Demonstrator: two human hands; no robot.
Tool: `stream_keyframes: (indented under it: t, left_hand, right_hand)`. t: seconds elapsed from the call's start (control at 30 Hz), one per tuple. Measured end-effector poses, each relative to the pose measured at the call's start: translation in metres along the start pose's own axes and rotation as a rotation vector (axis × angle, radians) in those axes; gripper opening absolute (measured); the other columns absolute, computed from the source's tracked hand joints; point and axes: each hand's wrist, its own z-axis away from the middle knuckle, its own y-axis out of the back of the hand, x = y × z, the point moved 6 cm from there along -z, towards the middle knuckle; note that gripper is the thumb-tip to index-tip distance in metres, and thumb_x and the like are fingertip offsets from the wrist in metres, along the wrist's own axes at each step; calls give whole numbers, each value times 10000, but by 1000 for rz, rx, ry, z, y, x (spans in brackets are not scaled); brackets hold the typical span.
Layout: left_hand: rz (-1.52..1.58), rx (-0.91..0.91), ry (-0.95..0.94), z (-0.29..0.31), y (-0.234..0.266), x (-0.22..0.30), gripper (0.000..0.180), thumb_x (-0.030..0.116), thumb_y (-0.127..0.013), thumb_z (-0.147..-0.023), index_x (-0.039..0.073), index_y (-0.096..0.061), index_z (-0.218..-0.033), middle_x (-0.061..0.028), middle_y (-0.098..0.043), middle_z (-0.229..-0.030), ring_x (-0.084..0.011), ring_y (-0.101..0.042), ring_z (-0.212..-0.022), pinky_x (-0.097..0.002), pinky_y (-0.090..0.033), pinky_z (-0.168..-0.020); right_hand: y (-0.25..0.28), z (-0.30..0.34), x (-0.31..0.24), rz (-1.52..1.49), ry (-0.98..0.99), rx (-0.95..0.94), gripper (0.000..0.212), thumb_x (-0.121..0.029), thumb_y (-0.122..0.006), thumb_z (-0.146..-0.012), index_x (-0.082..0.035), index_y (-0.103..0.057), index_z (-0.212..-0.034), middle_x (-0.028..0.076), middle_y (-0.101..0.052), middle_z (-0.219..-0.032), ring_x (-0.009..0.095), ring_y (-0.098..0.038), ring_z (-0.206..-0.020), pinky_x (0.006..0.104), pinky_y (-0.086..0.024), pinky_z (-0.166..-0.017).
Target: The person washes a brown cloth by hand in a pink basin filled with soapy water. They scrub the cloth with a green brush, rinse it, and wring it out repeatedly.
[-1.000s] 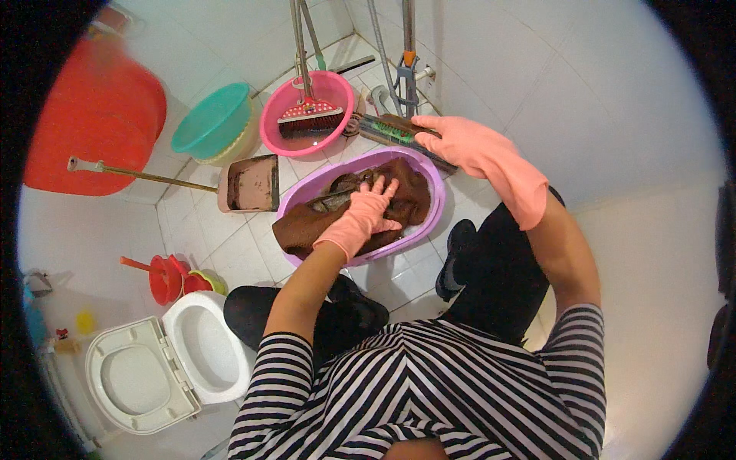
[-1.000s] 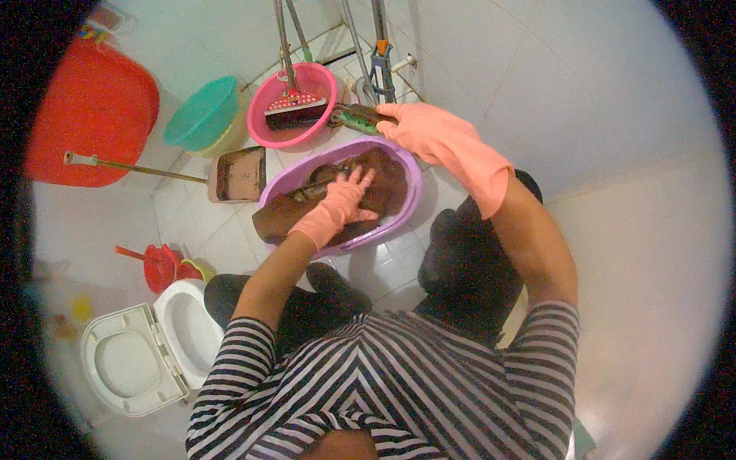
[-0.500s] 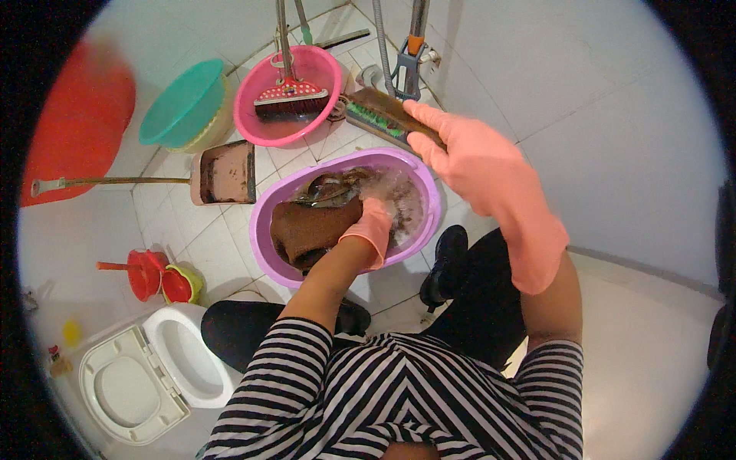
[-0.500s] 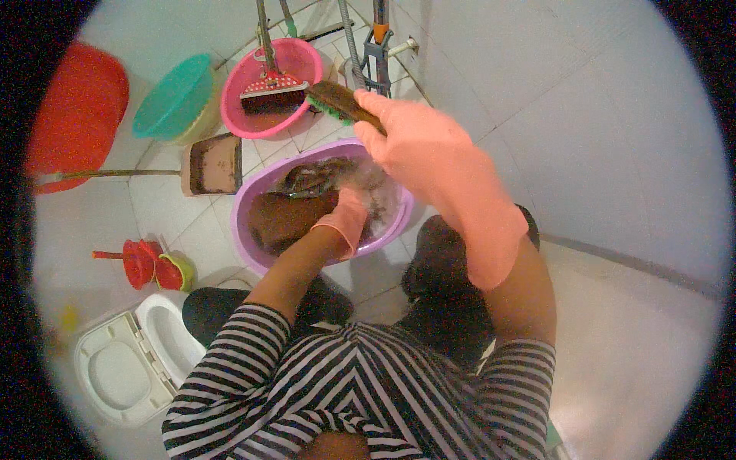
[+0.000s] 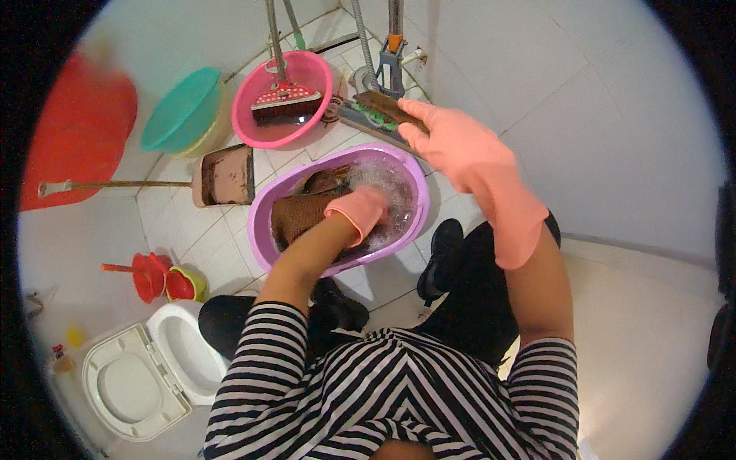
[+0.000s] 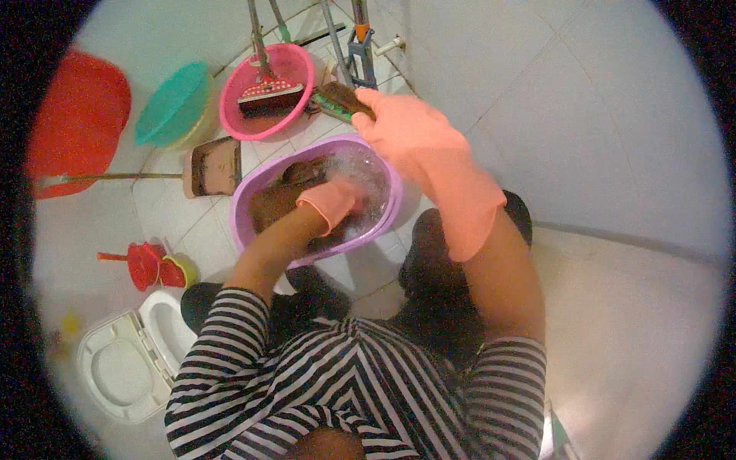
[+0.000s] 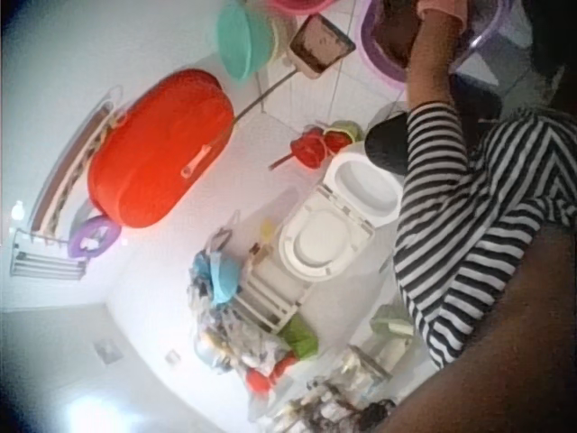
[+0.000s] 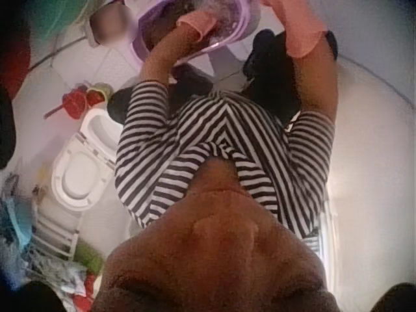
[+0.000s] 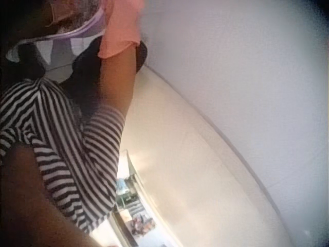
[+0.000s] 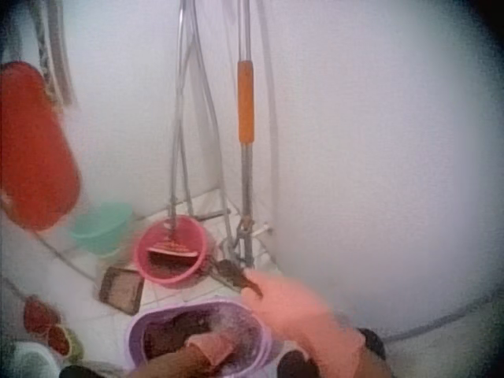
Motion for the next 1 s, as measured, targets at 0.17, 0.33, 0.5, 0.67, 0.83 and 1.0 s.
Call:
stream_keyframes:
  t: [0.17,0.33,0.5,0.67,0.83,1.0]
  left_hand:
    - [-258,-213,154,81,123,39,784,446,-855,-782,129,-567,-1438,-192,-623,-1367,-392,-571,-1301,-520,-439,-1087]
    - [-66,-463,344,126,120,4,1249,397,-938,-699,235,-181,-1678,-231,-529,-1501,-433,-539,-1357,-504,-467,-1110]
    - [59,-200,182,124,29,-19,934,297,-739,-929,129,-194,-1667,-213,-598,-1413,-403,-578,-1294,-451,-468,-1104]
    - [187,-209,211,48,17,45,861,323,-622,-1020,103,-103,-1671,-243,-571,-1442,-407,-564,-1324,-450,-448,-1117]
    - [90,-111,143,6,-35,8,672,230,-628,-987,90,-377,-1594,-191,-678,-1307,-348,-677,-1152,-424,-534,-985]
    - [125,-210,198,-22,-56,0,592,244,-645,-957,115,-486,-1512,-185,-654,-1355,-352,-653,-1202,-424,-517,-1022]
  right_hand:
    - [5,13,5,-75,-54,7,505,-430,-573,-1041,-290,-534,-1524,72,-655,-774,214,-526,-507,392,-442,-500]
    - [-2,25,1,-42,44,63,501,-433,-575,-1040,-296,-546,-1521,74,-616,-734,210,-544,-556,390,-448,-543]
    - [1,40,-21,-48,60,-34,508,-432,-571,-1036,-282,-548,-1521,100,-688,-842,247,-626,-673,408,-493,-635]
    - [4,34,-10,-59,55,17,520,-434,-567,-1034,-281,-535,-1531,116,-713,-898,256,-626,-617,409,-506,-642]
    - [0,33,-24,-59,73,-56,534,-429,-549,-1032,-249,-514,-1533,149,-716,-1021,309,-640,-772,439,-530,-756]
    - [-1,30,-8,-29,76,-67,544,-415,-518,-1026,-176,-519,-1515,206,-694,-1260,410,-660,-1139,486,-533,-971]
